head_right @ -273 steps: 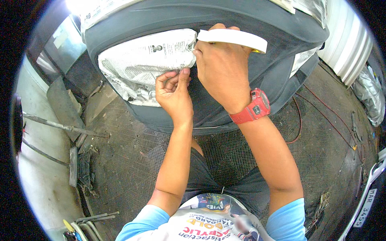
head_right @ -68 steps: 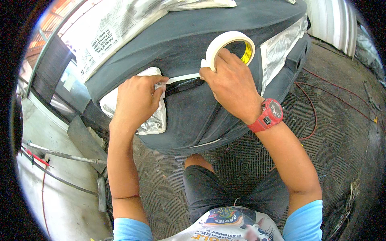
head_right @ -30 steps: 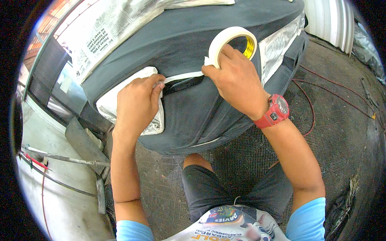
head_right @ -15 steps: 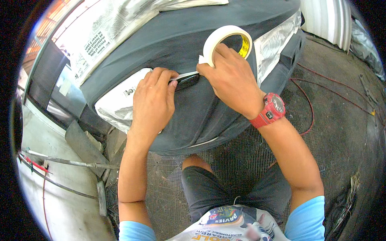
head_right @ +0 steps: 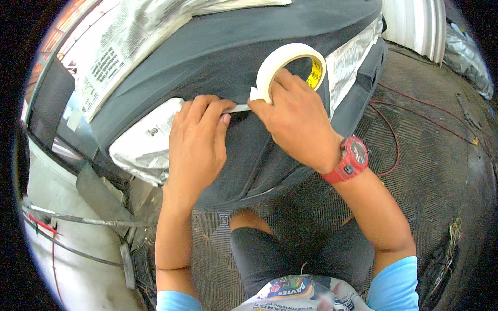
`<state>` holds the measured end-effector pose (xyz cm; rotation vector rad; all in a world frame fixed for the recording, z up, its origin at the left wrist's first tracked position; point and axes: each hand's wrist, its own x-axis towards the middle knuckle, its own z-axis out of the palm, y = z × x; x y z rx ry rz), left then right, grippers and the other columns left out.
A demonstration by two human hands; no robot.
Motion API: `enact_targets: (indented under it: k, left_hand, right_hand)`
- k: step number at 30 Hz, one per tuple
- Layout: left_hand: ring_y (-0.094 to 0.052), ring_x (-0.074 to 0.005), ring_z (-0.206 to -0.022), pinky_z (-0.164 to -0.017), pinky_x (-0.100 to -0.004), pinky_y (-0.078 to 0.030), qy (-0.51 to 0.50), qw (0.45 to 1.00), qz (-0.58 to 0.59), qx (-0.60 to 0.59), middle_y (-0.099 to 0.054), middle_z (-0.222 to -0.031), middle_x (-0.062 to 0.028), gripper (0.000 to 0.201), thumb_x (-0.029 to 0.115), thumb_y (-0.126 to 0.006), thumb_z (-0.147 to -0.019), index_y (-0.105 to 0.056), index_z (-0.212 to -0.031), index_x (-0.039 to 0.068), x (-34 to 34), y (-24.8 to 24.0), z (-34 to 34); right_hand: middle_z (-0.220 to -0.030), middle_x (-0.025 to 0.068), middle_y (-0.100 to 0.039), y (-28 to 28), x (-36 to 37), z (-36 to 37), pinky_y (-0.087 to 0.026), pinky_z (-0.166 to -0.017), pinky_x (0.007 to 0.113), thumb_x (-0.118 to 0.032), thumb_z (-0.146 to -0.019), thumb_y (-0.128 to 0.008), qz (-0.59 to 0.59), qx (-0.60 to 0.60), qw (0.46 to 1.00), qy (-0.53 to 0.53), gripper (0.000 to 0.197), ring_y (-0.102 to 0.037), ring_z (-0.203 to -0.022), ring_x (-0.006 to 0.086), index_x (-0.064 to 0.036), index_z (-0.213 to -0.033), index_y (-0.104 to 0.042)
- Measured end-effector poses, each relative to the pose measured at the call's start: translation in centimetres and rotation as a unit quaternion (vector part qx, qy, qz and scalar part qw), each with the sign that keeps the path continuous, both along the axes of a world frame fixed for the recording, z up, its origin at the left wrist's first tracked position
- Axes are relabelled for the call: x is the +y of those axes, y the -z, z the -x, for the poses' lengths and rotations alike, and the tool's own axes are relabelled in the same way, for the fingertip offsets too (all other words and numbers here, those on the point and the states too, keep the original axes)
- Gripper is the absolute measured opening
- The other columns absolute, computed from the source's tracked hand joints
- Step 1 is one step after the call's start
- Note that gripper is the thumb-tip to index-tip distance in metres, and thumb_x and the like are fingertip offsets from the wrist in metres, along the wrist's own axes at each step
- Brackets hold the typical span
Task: The person applies masking tape to secure newspaper and a grey protective cover over a car's rear bumper and trunk area. They repeatedly tear strips of tape and press them down to seal the edges of the newspaper and cover, ensuring the surface is protected.
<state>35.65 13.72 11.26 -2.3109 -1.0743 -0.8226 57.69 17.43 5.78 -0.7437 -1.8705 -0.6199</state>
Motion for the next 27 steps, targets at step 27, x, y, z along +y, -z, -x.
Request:
enact_targets:
  k: [27]
  left_hand:
    - [-0.049, -0.0454, -0.139, -0.115, -0.0609, -0.036, -0.123, 0.865, 0.487, -0.017, -0.051, -0.154, -0.0227, 0.059, 0.020, -0.071, -0.105, -0.054, -0.160, 0.006, -6.7, -8.4, -1.5]
  right_hand:
    - [-0.104, 0.0146, -0.071, -4.8, -7.2, 7.3, -0.053, -0.088, 0.053, -0.010, -0.088, -0.088, 0.453, 0.367, 0.798, 0.152, 0.033, -0.066, -0.102, 0.0418, -0.0104, -0.119, -0.079]
